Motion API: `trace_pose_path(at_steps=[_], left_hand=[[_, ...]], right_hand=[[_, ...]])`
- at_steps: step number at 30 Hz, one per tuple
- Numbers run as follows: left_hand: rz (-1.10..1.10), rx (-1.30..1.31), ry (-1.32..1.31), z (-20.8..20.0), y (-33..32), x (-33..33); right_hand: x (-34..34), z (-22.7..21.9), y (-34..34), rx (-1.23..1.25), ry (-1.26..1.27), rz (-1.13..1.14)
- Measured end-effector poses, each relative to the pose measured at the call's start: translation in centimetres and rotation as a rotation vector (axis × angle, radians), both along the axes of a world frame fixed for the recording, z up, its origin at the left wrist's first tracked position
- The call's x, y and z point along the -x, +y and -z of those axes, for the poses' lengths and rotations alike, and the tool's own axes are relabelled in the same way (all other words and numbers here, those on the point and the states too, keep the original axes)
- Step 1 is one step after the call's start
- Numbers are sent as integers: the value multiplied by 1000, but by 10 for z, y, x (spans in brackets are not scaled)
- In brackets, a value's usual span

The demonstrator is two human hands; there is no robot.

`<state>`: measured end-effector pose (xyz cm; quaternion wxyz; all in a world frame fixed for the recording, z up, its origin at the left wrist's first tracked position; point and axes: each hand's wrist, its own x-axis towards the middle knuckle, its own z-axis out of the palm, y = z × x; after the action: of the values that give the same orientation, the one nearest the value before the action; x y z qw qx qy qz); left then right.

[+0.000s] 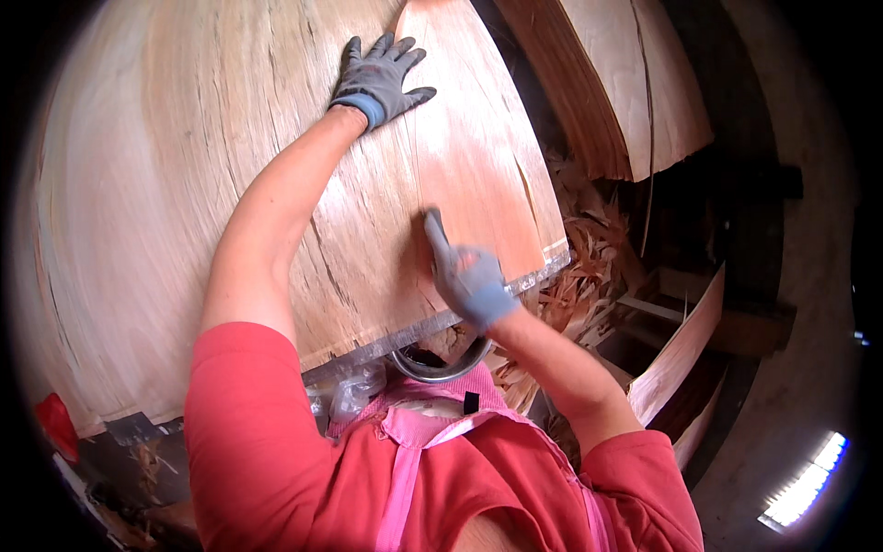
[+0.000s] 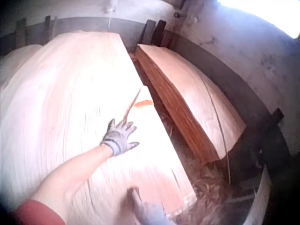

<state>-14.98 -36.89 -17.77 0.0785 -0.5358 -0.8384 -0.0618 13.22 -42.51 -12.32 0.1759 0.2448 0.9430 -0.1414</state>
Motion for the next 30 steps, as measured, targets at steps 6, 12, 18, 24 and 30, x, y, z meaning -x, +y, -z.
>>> trace_pose_path(at_steps=[6,12,18,24,30], left_hand=[[-20,57,15,-8,3,-3],[-4,36,-8,-7,-6,0],[33,40,-29,-8,0,0],[63,-119,-33,-6,2,1],[-214,-588,-246,-9,16,17]], right_hand=[[-124,-36,-18,122,-44,-122],[-35,-51,59,17,521,147],[9,10,78,76,591,262],[-10,53,83,85,904,328],[-10,63,89,180,998,304]])
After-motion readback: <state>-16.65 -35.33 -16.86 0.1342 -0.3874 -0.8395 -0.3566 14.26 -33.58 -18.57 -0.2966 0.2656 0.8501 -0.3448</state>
